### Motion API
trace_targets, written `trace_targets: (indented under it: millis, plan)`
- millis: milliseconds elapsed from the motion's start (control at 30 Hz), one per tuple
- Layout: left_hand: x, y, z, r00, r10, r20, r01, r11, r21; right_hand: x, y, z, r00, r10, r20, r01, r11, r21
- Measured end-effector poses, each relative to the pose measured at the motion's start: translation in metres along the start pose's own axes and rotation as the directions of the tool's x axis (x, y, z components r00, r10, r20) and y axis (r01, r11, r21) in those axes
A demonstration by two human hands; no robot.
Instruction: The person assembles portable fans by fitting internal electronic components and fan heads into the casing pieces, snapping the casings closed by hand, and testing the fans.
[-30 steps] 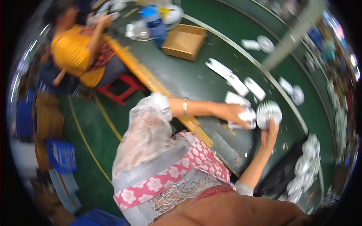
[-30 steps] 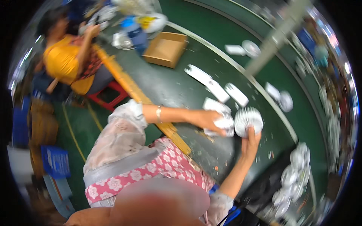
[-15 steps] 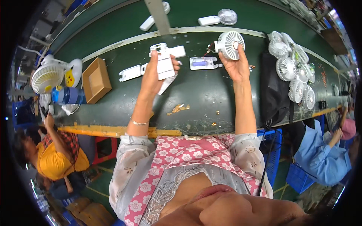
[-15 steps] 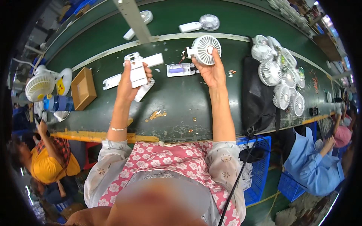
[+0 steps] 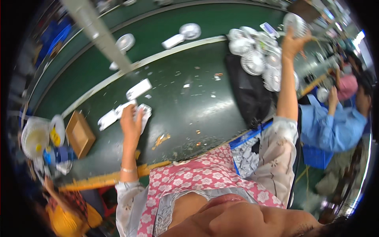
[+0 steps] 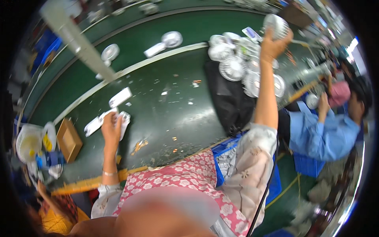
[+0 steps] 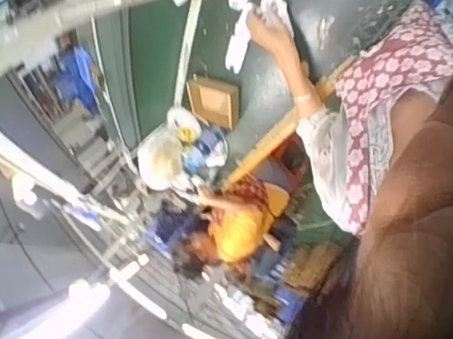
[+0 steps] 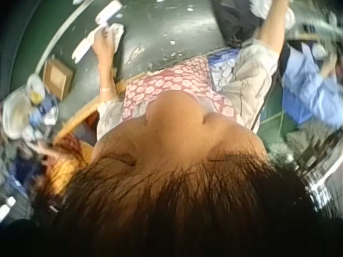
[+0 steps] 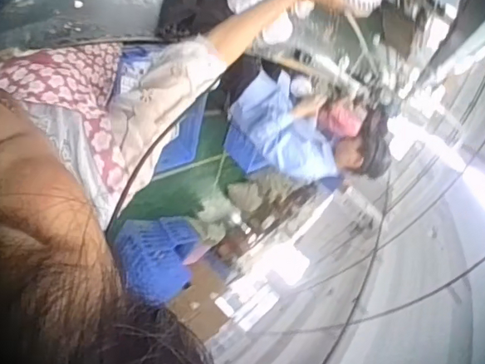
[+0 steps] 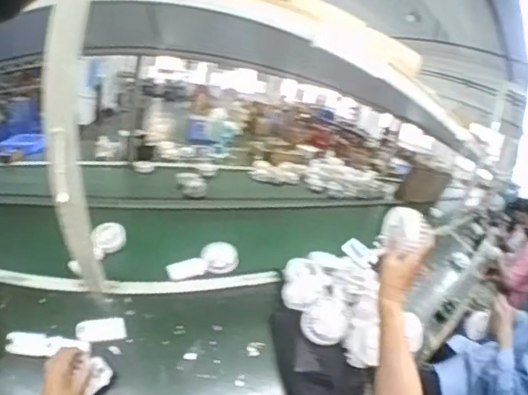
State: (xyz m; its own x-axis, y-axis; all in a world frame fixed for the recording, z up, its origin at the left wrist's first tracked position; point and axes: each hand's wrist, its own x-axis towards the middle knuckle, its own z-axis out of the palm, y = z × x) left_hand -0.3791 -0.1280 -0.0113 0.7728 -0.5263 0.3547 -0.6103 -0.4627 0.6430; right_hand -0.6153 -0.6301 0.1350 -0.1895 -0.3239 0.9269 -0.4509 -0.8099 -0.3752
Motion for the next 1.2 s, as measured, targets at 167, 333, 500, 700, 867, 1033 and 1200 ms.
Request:
trace_targets:
  millis: [167,333,500,700,867,1033,1200]
  plan:
    - [-0.014,0.002,-0.008,0.988,0.138,-0.064,-0.12,0.967,0.224,-0.031,0.067,-0.002,0.887,-0.091,0.453,0.186,0.968,-0.17]
    - [-0.005,-0.004,0.01,0.992,0.109,0.07,-0.127,0.93,0.345,-0.04,0.098,-0.012,0.737,0.214,0.641,0.073,0.918,-0.391]
    - [0.004,-0.011,0.009,0.989,0.14,-0.049,-0.109,0.909,0.402,-0.043,-0.036,0.046,0.721,-0.184,0.668,0.454,0.854,-0.255]
    - [0.012,-0.012,0.005,0.984,0.137,-0.114,-0.133,0.99,0.042,-0.146,-0.099,0.153,0.312,0.012,0.95,-0.029,1.0,-0.003]
    - [0.005,-0.026,-0.003,0.982,0.08,-0.174,-0.074,0.996,0.04,-0.229,-0.155,0.214,-0.015,0.206,0.978,0.151,0.968,-0.202]
    - [-0.001,-0.018,-0.002,0.978,0.045,-0.203,-0.048,0.999,-0.013,-0.237,-0.125,0.244,-0.038,0.163,0.986,0.223,0.963,-0.151]
    - [0.009,-0.027,0.014,0.951,0.093,-0.295,-0.109,0.993,-0.039,-0.249,-0.046,0.254,0.425,-0.098,0.9,0.054,0.995,0.083]
